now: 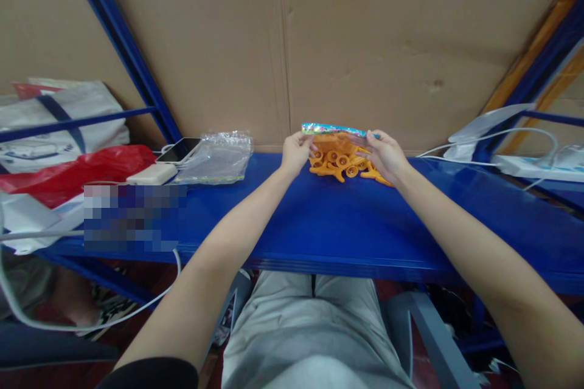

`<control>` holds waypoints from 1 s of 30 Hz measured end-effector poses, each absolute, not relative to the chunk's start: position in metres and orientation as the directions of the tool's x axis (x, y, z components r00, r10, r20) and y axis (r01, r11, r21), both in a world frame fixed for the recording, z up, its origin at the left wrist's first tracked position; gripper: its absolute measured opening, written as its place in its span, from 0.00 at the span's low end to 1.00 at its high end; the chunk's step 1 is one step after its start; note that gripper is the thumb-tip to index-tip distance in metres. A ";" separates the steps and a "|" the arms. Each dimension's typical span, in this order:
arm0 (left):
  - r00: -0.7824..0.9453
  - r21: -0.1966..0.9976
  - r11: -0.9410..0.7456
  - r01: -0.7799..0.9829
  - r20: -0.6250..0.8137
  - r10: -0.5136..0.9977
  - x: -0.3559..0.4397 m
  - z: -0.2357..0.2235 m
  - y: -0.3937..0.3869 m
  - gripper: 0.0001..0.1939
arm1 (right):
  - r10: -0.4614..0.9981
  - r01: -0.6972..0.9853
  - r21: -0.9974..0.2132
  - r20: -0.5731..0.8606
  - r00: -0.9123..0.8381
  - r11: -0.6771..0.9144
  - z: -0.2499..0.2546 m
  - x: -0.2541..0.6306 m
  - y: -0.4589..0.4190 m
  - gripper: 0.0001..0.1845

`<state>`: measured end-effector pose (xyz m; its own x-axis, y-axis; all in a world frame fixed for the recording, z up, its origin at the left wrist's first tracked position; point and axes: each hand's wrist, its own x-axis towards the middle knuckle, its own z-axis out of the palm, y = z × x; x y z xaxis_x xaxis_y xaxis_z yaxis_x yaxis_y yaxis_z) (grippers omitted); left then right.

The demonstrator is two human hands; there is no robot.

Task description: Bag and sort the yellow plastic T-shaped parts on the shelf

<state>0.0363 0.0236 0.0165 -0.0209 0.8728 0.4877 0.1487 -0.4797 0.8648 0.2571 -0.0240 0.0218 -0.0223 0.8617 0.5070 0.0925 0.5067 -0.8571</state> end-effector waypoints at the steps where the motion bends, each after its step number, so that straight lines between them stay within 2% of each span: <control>1: -0.053 0.860 -0.491 0.142 0.502 0.863 0.037 0.017 0.026 0.05 | 0.862 0.087 -0.858 0.505 -0.031 0.506 0.021 0.255 -0.022 0.20; 4: -0.109 0.852 -0.511 0.115 0.523 0.846 0.035 0.019 0.033 0.05 | 0.873 0.054 -0.872 0.486 -0.020 0.487 0.018 0.250 -0.013 0.19; 7: -0.087 0.869 -0.490 0.064 0.494 0.865 0.030 0.018 0.035 0.05 | 0.887 0.046 -0.886 0.461 -0.001 0.461 0.019 0.247 -0.002 0.19; 9: -0.053 0.912 -0.409 0.031 0.410 0.910 0.026 0.015 0.032 0.06 | 0.901 0.041 -0.900 0.434 -0.006 0.434 0.023 0.246 0.003 0.19; 12: -0.006 0.973 -0.231 0.012 0.231 0.973 0.022 0.010 0.026 0.13 | 0.916 0.012 -0.916 0.401 -0.011 0.402 0.030 0.244 0.007 0.18; 14: 0.000 0.986 -0.167 -0.002 0.167 0.986 0.021 0.009 0.023 0.16 | 0.914 0.006 -0.914 0.405 -0.003 0.405 0.033 0.241 0.007 0.18; 20: -0.127 0.986 -0.162 -0.050 0.155 0.980 0.031 0.014 0.020 0.07 | 0.925 -0.005 -0.925 0.379 0.030 0.380 0.026 0.225 0.014 0.26; 23: -0.205 0.979 -0.188 -0.074 0.170 0.964 0.037 0.015 0.017 0.07 | 0.922 -0.041 -0.924 0.375 0.096 0.380 0.022 0.214 0.025 0.20; 26: -0.229 0.965 -0.226 -0.130 0.192 0.954 0.040 0.016 0.017 0.08 | 0.878 -0.035 -0.891 0.439 0.192 0.453 0.026 0.204 0.036 0.15; 30: -0.228 0.943 -0.266 -0.200 0.220 0.949 0.039 0.017 0.021 0.08 | 0.730 0.057 -0.759 0.641 0.237 0.648 0.036 0.196 0.047 0.14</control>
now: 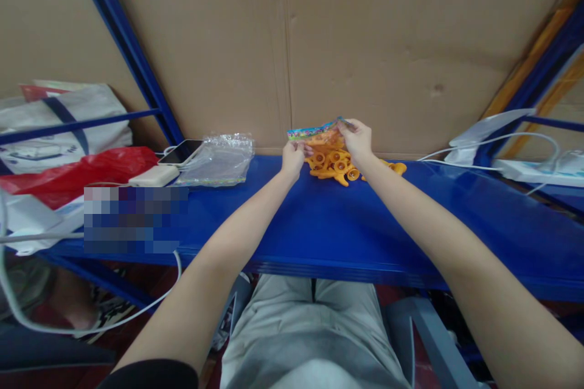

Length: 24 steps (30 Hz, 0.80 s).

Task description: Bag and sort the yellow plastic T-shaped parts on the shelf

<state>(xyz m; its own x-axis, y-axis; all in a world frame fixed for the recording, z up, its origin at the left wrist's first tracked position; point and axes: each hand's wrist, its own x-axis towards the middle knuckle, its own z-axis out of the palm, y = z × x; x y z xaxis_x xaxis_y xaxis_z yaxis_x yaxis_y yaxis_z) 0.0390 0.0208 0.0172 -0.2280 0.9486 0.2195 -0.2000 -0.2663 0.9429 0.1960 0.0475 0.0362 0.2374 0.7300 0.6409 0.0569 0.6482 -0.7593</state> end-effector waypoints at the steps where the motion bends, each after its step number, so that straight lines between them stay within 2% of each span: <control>1: -0.216 0.938 -0.276 -0.211 0.231 0.949 0.038 0.017 0.021 0.07 | 0.705 0.068 -0.734 0.671 0.229 0.676 0.038 0.196 0.049 0.13; 3: -0.172 0.937 -0.277 -0.214 0.243 0.955 0.036 0.015 0.021 0.04 | 0.693 0.071 -0.720 0.686 0.221 0.690 0.039 0.197 0.051 0.13; 6: -0.075 0.964 -0.212 -0.160 0.203 0.976 0.033 0.010 0.018 0.17 | 0.714 0.042 -0.737 0.665 0.220 0.674 0.035 0.204 0.050 0.14; 8: -0.030 0.981 -0.159 -0.113 0.156 0.987 0.033 0.007 0.014 0.19 | 0.726 0.017 -0.745 0.654 0.212 0.667 0.032 0.209 0.047 0.15; 14: -0.042 0.983 -0.169 -0.076 0.166 0.985 0.033 0.010 0.013 0.15 | 0.827 0.008 -0.834 0.548 0.129 0.551 0.024 0.225 0.032 0.19; 18: -0.099 0.978 -0.205 -0.042 0.200 0.975 0.033 0.012 0.016 0.10 | 0.876 -0.023 -0.883 0.461 0.140 0.468 0.019 0.227 0.023 0.26; 20: -0.122 0.975 -0.220 -0.039 0.213 0.969 0.033 0.012 0.016 0.09 | 0.890 -0.021 -0.899 0.429 0.153 0.437 0.017 0.227 0.018 0.22; 24: -0.144 0.970 -0.235 -0.068 0.224 0.964 0.032 0.015 0.015 0.12 | 0.890 -0.005 -0.902 0.425 0.165 0.432 0.018 0.226 0.010 0.07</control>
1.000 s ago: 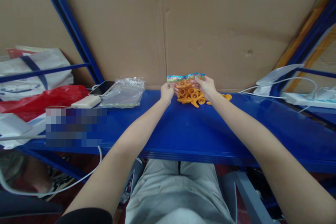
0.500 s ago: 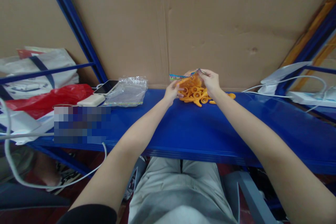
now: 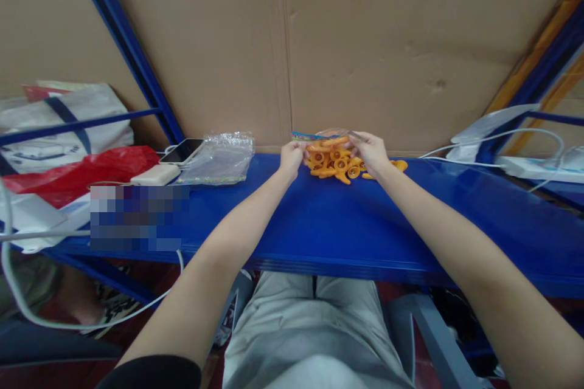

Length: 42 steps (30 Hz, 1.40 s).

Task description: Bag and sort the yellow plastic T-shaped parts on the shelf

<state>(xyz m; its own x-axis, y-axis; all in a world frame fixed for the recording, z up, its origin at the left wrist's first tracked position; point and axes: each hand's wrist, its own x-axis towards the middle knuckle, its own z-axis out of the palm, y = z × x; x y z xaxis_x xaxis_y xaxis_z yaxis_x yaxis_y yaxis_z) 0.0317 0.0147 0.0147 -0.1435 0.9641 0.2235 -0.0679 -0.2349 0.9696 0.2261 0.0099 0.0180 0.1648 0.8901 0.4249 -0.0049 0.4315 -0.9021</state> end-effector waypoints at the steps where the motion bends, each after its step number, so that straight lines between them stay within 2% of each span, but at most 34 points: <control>1: -0.144 0.968 -0.233 -0.089 0.219 0.965 0.032 0.016 0.015 0.13 | 0.892 0.001 -0.904 0.422 0.161 0.427 0.019 0.226 0.008 0.04; 7: -0.109 0.948 -0.247 -0.203 0.229 0.967 0.033 0.017 0.017 0.10 | 0.915 0.009 -0.927 0.371 0.157 0.375 0.026 0.226 0.002 0.02; 11: -0.019 0.970 -0.204 -0.133 0.203 0.979 0.035 0.014 0.013 0.14 | 0.919 -0.077 -0.931 0.334 0.210 0.356 0.028 0.228 0.001 0.02; 14: 0.095 0.990 -0.127 -0.065 0.133 0.987 0.033 0.011 0.010 0.10 | 0.911 -0.125 -0.921 0.333 0.242 0.370 0.026 0.230 0.002 0.04; 17: 0.093 0.993 -0.089 -0.073 0.096 0.991 0.032 0.011 0.010 0.07 | 0.893 -0.109 -0.902 0.386 0.232 0.418 0.023 0.230 0.005 0.06; 22: -0.055 0.978 -0.175 -0.110 0.170 0.984 0.031 0.014 0.017 0.06 | 0.864 -0.056 -0.869 0.479 0.155 0.492 0.023 0.227 0.006 0.11; 27: -0.084 0.959 -0.271 -0.083 0.265 0.961 0.029 0.016 0.020 0.10 | 0.890 -0.089 -0.888 0.440 0.115 0.451 0.025 0.227 0.004 0.11; 30: -0.039 0.949 -0.297 -0.105 0.294 0.955 0.028 0.017 0.017 0.11 | 0.916 -0.101 -0.913 0.384 0.117 0.395 0.024 0.226 0.004 0.13; 34: 0.095 0.964 -0.238 -0.117 0.250 0.964 0.028 0.017 0.010 0.05 | 0.947 -0.104 -0.942 0.314 0.066 0.320 0.022 0.227 0.003 0.13; 39: 0.108 0.989 -0.140 -0.048 0.145 0.984 0.030 0.016 0.004 0.21 | 0.935 -0.091 -0.933 0.341 0.094 0.349 0.019 0.230 0.005 0.09; 42: 0.099 0.992 -0.123 -0.016 0.124 0.987 0.029 0.014 0.006 0.18 | 0.910 -0.063 -0.915 0.385 0.153 0.398 0.016 0.230 0.013 0.12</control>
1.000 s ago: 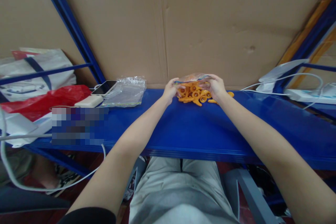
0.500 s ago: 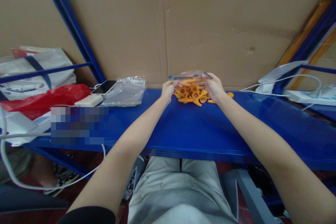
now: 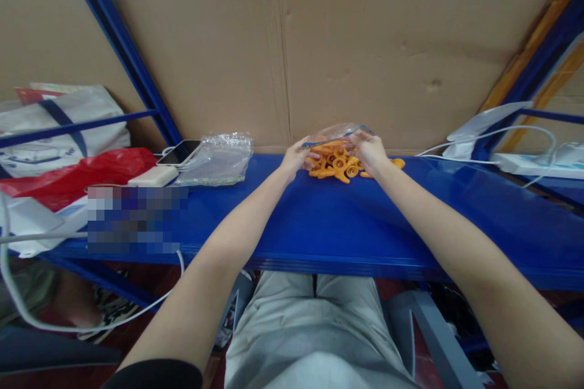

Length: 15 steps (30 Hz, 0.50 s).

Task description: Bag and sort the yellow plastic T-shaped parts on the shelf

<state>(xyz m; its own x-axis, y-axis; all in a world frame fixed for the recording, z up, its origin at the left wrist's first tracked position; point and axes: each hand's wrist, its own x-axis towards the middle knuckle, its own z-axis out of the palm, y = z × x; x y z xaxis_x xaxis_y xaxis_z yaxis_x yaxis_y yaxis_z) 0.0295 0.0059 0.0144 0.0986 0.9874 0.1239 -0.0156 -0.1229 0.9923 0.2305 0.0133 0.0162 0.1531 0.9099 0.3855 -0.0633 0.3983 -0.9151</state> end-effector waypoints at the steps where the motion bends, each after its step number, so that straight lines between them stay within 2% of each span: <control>1: 0.087 0.992 -0.126 -0.011 0.127 0.988 0.029 0.014 0.007 0.15 | 0.898 -0.049 -0.906 0.407 0.166 0.420 0.015 0.231 0.016 0.14; 5: -0.002 0.976 -0.217 -0.024 0.217 0.976 0.030 0.013 0.014 0.04 | 0.839 -0.008 -0.858 0.500 0.214 0.513 0.015 0.229 0.023 0.18; 9: -0.099 0.941 -0.333 -0.058 0.326 0.940 0.035 0.012 0.016 0.04 | 0.789 0.001 -0.814 0.564 0.243 0.581 0.021 0.226 0.020 0.17; 15: -0.041 0.949 -0.299 -0.100 0.296 0.954 0.033 0.015 0.014 0.04 | 0.779 0.020 -0.796 0.597 0.190 0.605 0.030 0.228 0.004 0.19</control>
<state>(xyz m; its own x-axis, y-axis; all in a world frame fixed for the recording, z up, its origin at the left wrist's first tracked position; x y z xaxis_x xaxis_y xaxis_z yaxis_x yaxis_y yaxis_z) 0.0328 0.0140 0.0155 -0.0412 0.9542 0.2962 -0.1003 -0.2989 0.9490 0.2276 0.0041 0.0299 0.1905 0.7790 0.5975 0.0202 0.6054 -0.7957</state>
